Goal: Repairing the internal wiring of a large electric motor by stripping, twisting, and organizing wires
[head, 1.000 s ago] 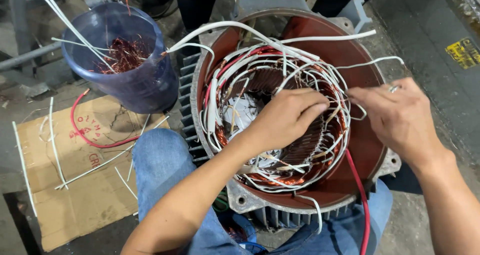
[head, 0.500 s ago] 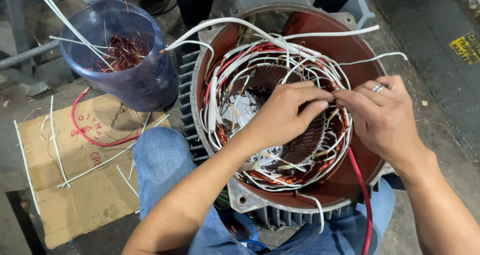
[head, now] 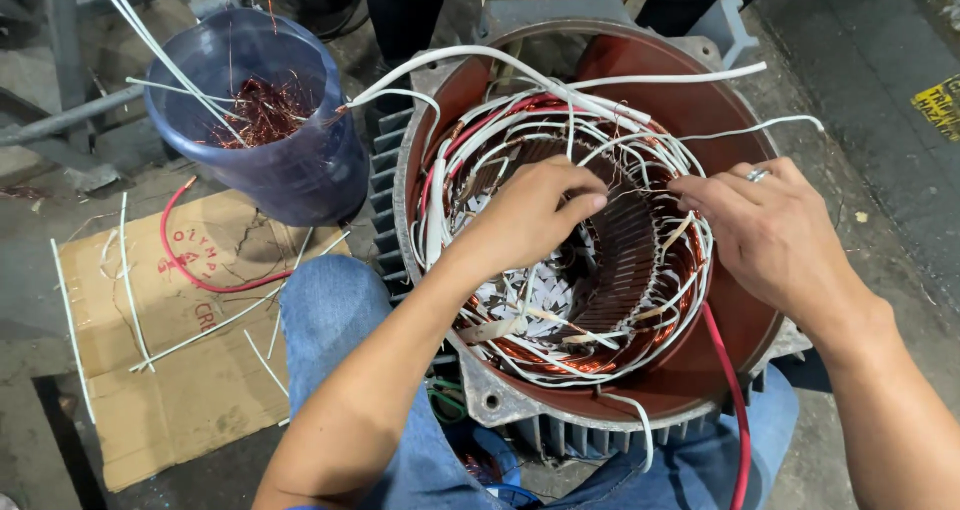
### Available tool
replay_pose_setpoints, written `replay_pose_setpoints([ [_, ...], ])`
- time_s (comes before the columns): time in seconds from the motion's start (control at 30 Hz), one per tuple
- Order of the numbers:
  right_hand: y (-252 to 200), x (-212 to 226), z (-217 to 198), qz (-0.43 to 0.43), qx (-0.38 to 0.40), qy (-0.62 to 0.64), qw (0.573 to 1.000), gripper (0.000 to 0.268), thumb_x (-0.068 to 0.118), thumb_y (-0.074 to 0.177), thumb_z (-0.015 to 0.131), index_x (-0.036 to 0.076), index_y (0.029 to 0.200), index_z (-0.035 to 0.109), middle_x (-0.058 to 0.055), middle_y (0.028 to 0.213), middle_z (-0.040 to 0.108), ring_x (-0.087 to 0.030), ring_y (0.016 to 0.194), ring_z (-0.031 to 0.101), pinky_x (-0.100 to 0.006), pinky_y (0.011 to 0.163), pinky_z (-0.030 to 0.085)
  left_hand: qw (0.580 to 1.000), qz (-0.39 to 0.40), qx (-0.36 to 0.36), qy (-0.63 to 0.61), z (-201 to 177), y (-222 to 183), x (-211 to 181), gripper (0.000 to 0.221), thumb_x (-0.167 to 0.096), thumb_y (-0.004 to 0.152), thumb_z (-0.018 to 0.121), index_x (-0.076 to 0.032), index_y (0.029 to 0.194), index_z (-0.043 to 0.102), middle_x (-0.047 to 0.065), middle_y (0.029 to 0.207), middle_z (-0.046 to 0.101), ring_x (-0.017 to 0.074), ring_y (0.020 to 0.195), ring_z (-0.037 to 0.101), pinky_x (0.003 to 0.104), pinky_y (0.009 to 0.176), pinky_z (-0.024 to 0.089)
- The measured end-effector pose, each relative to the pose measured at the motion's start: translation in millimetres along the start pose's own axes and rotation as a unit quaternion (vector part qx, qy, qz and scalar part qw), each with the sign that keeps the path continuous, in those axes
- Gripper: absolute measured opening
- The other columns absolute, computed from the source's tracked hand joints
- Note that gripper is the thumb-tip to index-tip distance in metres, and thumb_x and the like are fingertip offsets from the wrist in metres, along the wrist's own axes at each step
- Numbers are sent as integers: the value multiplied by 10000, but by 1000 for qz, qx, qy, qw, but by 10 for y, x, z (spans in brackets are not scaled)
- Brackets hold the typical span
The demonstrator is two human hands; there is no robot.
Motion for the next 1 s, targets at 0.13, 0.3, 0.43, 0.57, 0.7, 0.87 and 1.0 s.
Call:
replay_pose_setpoints([
  [0.13, -12, 15, 30, 14, 24, 78, 997, 266, 27, 1093, 583, 56, 1324, 712, -78, 1104, 800, -296, 984, 720, -444, 889, 458, 978, -128, 74, -145, 92, -59, -28, 367, -235, 1109, 495, -46, 1362, 682, 133, 1181, 804, 169, 809, 809, 276, 720, 680],
  [0.3, -114, -328, 330, 171, 255, 310, 900, 530, 448, 1017, 488, 156, 1377, 745, -67, 1388, 804, -256, 1260, 775, -441, 1116, 584, 965, -151, 62, -204, 186, -41, 95, 309, -88, 1074, 606, 13, 1336, 736, 79, 771, 725, 108, 432, 555, 258, 411, 404],
  [0.43, -39, -411, 604, 383, 217, 517, 735, 864, 583, 956, 306, -53, 1434, 644, -282, 1370, 775, -401, 1176, 811, -480, 1036, 653, 960, -202, 100, -168, 322, -66, 228, 278, -44, 1065, 615, 70, 1302, 705, 133, 720, 726, 178, 416, 624, 284, 366, 499],
  [0.57, 161, -403, 1109, 333, 198, 418, 822, 496, 169, 1119, 538, -88, 1544, 546, -351, 1447, 649, -519, 1261, 684, -617, 993, 602, 984, -145, 63, -81, 381, 64, 388, 319, -34, 965, 573, 170, 1165, 715, 193, 630, 749, 206, 364, 682, 292, 276, 597],
  [0.7, 243, -639, 1547, 358, 95, 470, 801, 617, 89, 1067, 630, 21, 1646, 429, -313, 1593, 490, -474, 1307, 633, -572, 957, 618, 986, -147, 63, -53, 456, 185, 598, 299, -61, 972, 561, 123, 1110, 752, 152, 606, 752, 195, 393, 707, 292, 319, 605],
  [0.87, 268, -671, 1400, 378, 1, 527, 762, 400, 34, 1085, 595, -110, 1457, 569, -318, 1350, 674, -387, 1135, 732, -511, 913, 644, 984, -155, 46, -77, 420, 253, 577, 257, -73, 970, 592, 82, 1062, 775, 143, 627, 766, 192, 438, 737, 319, 392, 633],
  [1.0, 204, -949, 1370, 325, -9, 282, 903, 401, 141, 947, 817, 224, 1332, 742, -12, 1099, 766, -197, 996, 757, -373, 815, 601, 983, -136, 69, -100, 469, 274, 597, 261, -44, 997, 580, 129, 1086, 754, 149, 640, 746, 177, 429, 705, 286, 387, 590],
])
Point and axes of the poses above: each hand's wrist, its own y-axis towards the middle knuckle, its own z-axis out of the palm, x = y × z, the point moved 8 cm from there along y, towards the middle knuckle
